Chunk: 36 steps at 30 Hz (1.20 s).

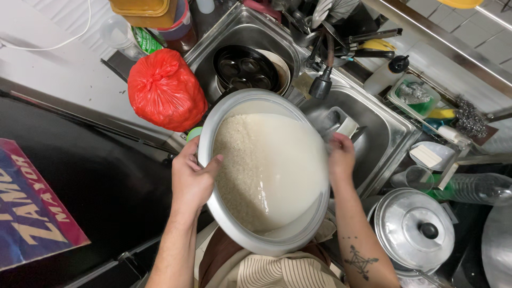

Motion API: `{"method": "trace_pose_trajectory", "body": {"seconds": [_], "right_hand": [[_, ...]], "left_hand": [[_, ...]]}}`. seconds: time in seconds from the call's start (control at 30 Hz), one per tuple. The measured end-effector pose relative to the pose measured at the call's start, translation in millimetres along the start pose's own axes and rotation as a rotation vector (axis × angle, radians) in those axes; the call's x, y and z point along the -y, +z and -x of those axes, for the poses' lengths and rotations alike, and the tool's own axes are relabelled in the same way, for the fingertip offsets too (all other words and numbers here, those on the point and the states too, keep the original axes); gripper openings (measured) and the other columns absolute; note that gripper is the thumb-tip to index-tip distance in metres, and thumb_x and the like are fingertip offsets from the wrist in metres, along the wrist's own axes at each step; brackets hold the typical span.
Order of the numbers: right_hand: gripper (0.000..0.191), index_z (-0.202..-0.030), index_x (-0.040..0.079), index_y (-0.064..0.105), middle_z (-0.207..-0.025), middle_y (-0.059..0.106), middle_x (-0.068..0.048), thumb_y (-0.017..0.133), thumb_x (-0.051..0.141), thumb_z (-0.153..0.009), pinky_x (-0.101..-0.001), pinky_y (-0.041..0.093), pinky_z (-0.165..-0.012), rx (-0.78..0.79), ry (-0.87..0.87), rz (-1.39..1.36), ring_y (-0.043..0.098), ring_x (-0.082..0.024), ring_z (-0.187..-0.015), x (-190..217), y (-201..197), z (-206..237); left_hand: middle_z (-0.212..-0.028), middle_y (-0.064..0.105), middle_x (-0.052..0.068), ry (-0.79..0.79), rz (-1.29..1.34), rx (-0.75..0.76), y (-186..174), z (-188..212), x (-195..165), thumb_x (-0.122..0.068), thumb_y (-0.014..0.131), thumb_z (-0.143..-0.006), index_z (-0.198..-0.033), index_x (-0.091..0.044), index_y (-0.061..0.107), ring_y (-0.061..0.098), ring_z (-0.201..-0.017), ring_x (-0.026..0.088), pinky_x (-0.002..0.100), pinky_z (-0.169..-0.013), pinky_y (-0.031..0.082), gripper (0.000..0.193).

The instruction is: The person washes a large batch of rice in a big pot at a stainless steel sink. They run tap water into the pot, rub and agitate the rice by hand, tilt the pot to drain the cloudy water, and repeat rinsing cycles, finally leveling the wet rice in the pot.

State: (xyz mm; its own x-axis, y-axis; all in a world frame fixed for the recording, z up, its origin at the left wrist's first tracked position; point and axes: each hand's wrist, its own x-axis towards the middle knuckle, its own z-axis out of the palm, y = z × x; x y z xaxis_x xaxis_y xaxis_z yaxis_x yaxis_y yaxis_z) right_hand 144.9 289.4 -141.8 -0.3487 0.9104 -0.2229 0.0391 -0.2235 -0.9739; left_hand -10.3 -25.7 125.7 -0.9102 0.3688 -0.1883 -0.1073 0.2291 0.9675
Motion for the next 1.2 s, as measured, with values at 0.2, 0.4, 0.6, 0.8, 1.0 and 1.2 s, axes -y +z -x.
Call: {"method": "trace_pose_trajectory", "body": {"seconds": [0.2,0.4,0.6,0.8,1.0,1.2], "right_hand": [[0.01,-0.096,0.014,0.079,-0.112,0.061,-0.01,0.081,0.014,-0.086,-0.0425,0.046,-0.096,0.501,-0.605,0.703,0.053,-0.028,-0.109,63.2,97.8,79.1],[0.01,-0.092,0.018,0.082,-0.111,0.06,-0.006,0.081,0.015,-0.083,-0.0431,0.043,-0.098,0.698,-0.78,0.763,0.053,-0.028,-0.108,93.2,143.6,123.2],[0.013,-0.092,0.019,0.082,-0.109,0.059,-0.004,0.082,0.016,-0.079,-0.0431,0.043,-0.097,0.709,-0.825,0.808,0.052,-0.028,-0.107,90.5,154.1,127.9],[0.007,-0.086,0.016,0.078,-0.109,0.06,-0.005,0.081,0.015,-0.079,-0.0444,0.043,-0.097,0.743,-0.804,0.838,0.052,-0.029,-0.108,89.1,157.7,124.7],[0.01,-0.096,0.01,0.073,-0.104,0.064,-0.004,0.075,0.013,-0.087,-0.0337,0.051,-0.087,0.772,-0.375,0.664,0.056,-0.022,-0.097,74.1,144.5,103.5],[0.012,-0.105,0.004,0.069,-0.099,0.071,-0.001,0.067,0.008,-0.093,-0.0245,0.052,-0.083,0.87,0.153,0.186,0.064,-0.008,-0.091,56.2,135.9,83.4]], "left_hand": [[-0.089,0.07,0.003,-0.002,-0.04,-0.024,-1.0,0.3,0.9,0.002,0.072,-0.085,-0.132,0.003,0.063,0.057,-0.072,0.006,0.021,-0.064,0.045,0.048],[-0.094,0.072,0.003,0.043,0.012,0.002,-3.6,1.3,3.5,0.004,0.07,-0.084,-0.131,0.003,0.063,0.06,-0.075,0.005,0.02,-0.066,0.047,0.048],[-0.096,0.074,0.004,0.036,0.013,-0.006,-4.4,0.3,7.1,0.004,0.071,-0.083,-0.131,0.003,0.063,0.063,-0.077,0.005,0.02,-0.067,0.049,0.049],[-0.096,0.073,0.006,0.028,0.026,0.005,-6.4,-1.3,7.8,0.004,0.071,-0.084,-0.132,0.003,0.062,0.063,-0.076,0.005,0.02,-0.067,0.049,0.049],[-0.097,0.075,0.006,0.06,0.023,0.008,-6.6,-0.2,6.9,0.003,0.071,-0.084,-0.131,0.004,0.062,0.065,-0.08,0.005,0.02,-0.071,0.051,0.047],[-0.093,0.074,0.005,0.017,-0.003,-0.008,-6.8,0.9,2.1,0.002,0.071,-0.083,-0.13,0.003,0.063,0.064,-0.075,0.006,0.022,-0.067,0.05,0.048]]}}
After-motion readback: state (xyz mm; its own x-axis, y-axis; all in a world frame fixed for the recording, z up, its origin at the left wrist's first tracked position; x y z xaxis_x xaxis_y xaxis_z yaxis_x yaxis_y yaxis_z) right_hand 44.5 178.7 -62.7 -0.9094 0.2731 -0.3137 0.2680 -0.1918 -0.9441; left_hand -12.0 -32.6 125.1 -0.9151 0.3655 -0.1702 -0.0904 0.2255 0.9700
